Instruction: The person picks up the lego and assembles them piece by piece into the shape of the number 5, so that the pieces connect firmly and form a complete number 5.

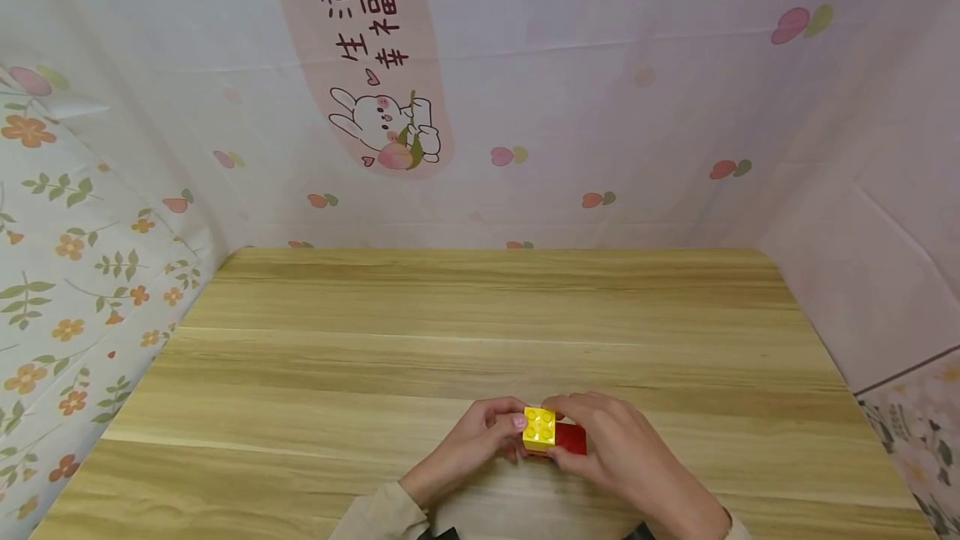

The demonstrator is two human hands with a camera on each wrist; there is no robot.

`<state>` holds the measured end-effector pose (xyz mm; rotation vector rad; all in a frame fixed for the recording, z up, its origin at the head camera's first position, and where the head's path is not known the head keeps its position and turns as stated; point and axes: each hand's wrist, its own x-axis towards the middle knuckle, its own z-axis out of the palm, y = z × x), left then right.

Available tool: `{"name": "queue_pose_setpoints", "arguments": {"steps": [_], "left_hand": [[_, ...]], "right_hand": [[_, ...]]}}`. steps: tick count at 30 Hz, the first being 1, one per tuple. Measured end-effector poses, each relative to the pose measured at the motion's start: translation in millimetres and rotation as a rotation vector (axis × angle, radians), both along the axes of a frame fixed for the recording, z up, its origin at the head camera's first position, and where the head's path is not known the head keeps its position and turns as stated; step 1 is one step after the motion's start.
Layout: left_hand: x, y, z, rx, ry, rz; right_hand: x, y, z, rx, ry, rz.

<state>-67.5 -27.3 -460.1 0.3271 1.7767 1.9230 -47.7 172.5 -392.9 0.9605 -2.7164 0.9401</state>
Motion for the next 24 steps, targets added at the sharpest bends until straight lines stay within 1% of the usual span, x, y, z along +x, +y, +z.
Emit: {"name": "queue_pose_setpoints", "arguments": {"steps": [2, 5, 12, 16, 19, 24], "left_hand": [[0.1, 0.3, -1.8, 0.009, 0.001, 0.002], [1.0, 0.5, -1.6, 0.019, -0.002, 0.009], [2.3, 1.2, 2.0, 0.020, -0.007, 0.030], [2.4, 1.7, 3.3, 0.010, -0.004, 0.037], [2.2, 2.1, 2.7, 0.003, -0.009, 0.046], [1.9, 2.4, 2.6, -0.002, -0.012, 0.048]], "right_hand": [[-0.3, 0.0, -0.5, -0.001, -0.001, 0.001], [-0.6, 0.3, -1.8, -0.012, -0.003, 0.003], [-0.9, 1.9, -5.0, -0.059, -0.032, 0.015], [-0.1, 2.8, -6.2, -0.046, -0.021, 0.002], [0.9, 3.7, -6.5, -0.036, -0.037, -0.009], [1.5, 4.7, -7.8, -0.052, -0.068, -0.012]]}}
